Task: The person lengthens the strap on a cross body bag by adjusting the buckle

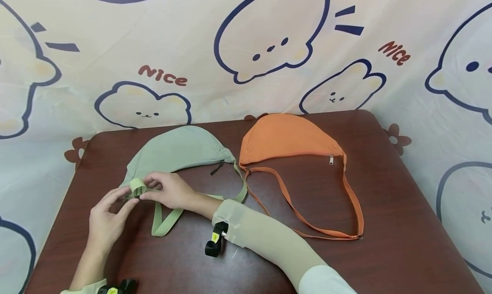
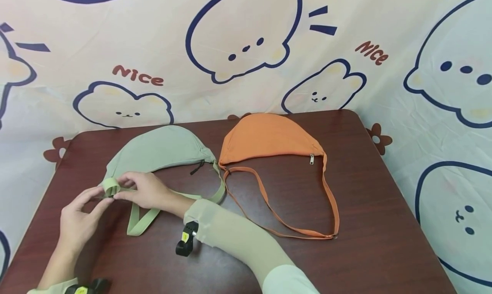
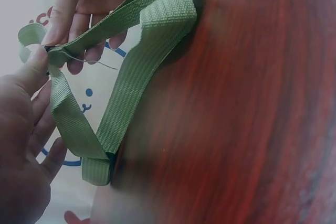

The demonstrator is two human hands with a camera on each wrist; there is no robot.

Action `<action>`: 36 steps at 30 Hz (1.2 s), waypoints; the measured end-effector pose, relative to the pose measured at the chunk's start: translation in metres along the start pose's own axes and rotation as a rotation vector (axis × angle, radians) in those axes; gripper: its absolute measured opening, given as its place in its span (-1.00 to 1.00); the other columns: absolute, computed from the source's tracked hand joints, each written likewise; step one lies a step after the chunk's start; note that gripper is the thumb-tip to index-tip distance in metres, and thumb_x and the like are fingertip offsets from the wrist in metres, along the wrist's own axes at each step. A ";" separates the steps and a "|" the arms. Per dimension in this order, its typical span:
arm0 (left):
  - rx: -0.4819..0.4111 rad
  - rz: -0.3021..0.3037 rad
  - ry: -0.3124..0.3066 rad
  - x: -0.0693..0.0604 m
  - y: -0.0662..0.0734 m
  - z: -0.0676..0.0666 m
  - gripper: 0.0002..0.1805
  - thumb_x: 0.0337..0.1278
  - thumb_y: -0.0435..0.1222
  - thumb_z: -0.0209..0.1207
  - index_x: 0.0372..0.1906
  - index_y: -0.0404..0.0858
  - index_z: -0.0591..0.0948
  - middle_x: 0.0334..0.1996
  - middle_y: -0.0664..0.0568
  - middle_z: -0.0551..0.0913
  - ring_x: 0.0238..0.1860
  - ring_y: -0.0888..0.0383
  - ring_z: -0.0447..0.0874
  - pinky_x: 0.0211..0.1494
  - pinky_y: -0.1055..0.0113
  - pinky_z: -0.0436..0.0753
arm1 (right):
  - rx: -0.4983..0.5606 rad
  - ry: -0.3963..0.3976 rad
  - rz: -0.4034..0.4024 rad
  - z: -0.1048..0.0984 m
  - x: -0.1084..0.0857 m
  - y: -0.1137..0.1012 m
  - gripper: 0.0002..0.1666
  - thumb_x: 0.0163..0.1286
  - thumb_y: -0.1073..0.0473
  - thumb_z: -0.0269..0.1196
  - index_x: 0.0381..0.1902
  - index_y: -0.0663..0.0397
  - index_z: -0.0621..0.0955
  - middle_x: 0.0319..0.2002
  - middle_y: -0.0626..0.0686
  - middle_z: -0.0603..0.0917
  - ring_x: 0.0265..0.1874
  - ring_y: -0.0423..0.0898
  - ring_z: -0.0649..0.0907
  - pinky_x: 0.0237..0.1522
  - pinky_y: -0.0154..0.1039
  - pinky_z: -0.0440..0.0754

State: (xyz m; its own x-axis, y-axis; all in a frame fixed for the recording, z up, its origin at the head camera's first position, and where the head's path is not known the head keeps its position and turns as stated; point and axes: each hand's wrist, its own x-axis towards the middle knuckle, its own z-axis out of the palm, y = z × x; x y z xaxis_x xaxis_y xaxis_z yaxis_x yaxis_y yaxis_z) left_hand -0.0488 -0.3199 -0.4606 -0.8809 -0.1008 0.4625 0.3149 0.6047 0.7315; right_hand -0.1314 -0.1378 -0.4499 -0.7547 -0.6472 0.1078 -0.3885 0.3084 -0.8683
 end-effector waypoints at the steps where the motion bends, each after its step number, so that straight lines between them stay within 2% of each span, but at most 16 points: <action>1: -0.001 0.011 -0.002 0.000 0.000 0.000 -0.51 -0.13 -0.76 0.37 0.04 -0.53 0.67 -0.06 0.55 0.57 -0.11 0.41 0.56 0.01 0.66 0.43 | -0.001 0.001 0.002 0.000 0.000 0.000 -0.64 0.40 0.04 0.39 0.10 -0.02 0.66 -0.09 -0.18 0.73 -0.24 -0.56 0.56 -0.14 -0.67 0.46; 6: -0.005 0.022 -0.012 0.001 -0.001 0.000 -0.52 -0.11 -0.76 0.36 0.04 -0.54 0.66 -0.07 0.54 0.56 -0.13 0.39 0.55 -0.01 0.66 0.44 | -0.001 -0.011 -0.004 -0.001 0.000 0.000 -0.65 0.40 0.05 0.39 0.09 -0.02 0.66 -0.08 -0.17 0.73 -0.18 -0.50 0.61 -0.11 -0.67 0.46; 13: 0.008 -0.050 -0.039 0.001 0.002 -0.003 -0.59 -0.01 -0.70 0.35 0.02 -0.51 0.67 -0.10 0.49 0.58 -0.18 0.44 0.54 -0.07 0.69 0.46 | -0.008 -0.031 -0.029 -0.006 -0.002 -0.001 -0.63 0.38 0.09 0.41 0.10 0.03 0.66 -0.04 -0.12 0.74 -0.12 -0.45 0.62 -0.06 -0.66 0.45; 20: -0.003 -0.013 -0.085 0.002 0.002 -0.004 -0.56 0.01 -0.70 0.34 0.07 -0.51 0.65 -0.07 0.46 0.57 -0.18 0.48 0.54 -0.11 0.71 0.46 | -0.027 -0.039 -0.035 -0.007 -0.002 -0.002 -0.63 0.40 0.11 0.40 0.12 0.03 0.66 -0.04 -0.13 0.74 -0.12 -0.45 0.63 -0.06 -0.68 0.43; 26: 0.008 -0.037 -0.098 0.003 0.002 -0.004 -0.57 0.01 -0.69 0.35 0.05 -0.47 0.66 -0.11 0.45 0.58 -0.23 0.48 0.54 -0.18 0.70 0.48 | -0.043 -0.046 -0.031 -0.007 -0.002 0.000 -0.61 0.40 0.09 0.40 0.14 0.01 0.66 -0.03 -0.15 0.74 -0.11 -0.47 0.62 -0.04 -0.68 0.41; 30: 0.037 -0.043 -0.091 0.004 0.002 -0.006 -0.59 0.01 -0.68 0.36 0.04 -0.48 0.66 -0.12 0.49 0.56 -0.22 0.49 0.53 -0.17 0.71 0.48 | -0.127 -0.060 -0.009 -0.008 -0.002 0.000 -0.56 0.38 -0.01 0.41 0.17 -0.07 0.65 -0.03 -0.22 0.73 -0.11 -0.52 0.59 -0.04 -0.69 0.39; 36: 0.049 -0.044 -0.086 0.006 0.002 -0.008 -0.60 0.02 -0.66 0.36 0.03 -0.48 0.66 -0.12 0.53 0.55 -0.19 0.49 0.54 -0.14 0.72 0.47 | -0.371 -0.069 -0.040 -0.015 -0.003 -0.005 -0.62 0.38 -0.09 0.40 0.12 -0.24 0.72 -0.05 -0.33 0.73 -0.10 -0.52 0.57 -0.06 -0.65 0.39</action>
State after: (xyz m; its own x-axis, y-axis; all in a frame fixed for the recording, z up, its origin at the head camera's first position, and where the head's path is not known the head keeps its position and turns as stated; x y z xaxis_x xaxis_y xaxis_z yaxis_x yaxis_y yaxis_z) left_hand -0.0505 -0.3252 -0.4522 -0.9211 -0.0615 0.3844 0.2594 0.6393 0.7239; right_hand -0.1357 -0.1269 -0.4388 -0.7025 -0.7055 0.0941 -0.5917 0.5054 -0.6281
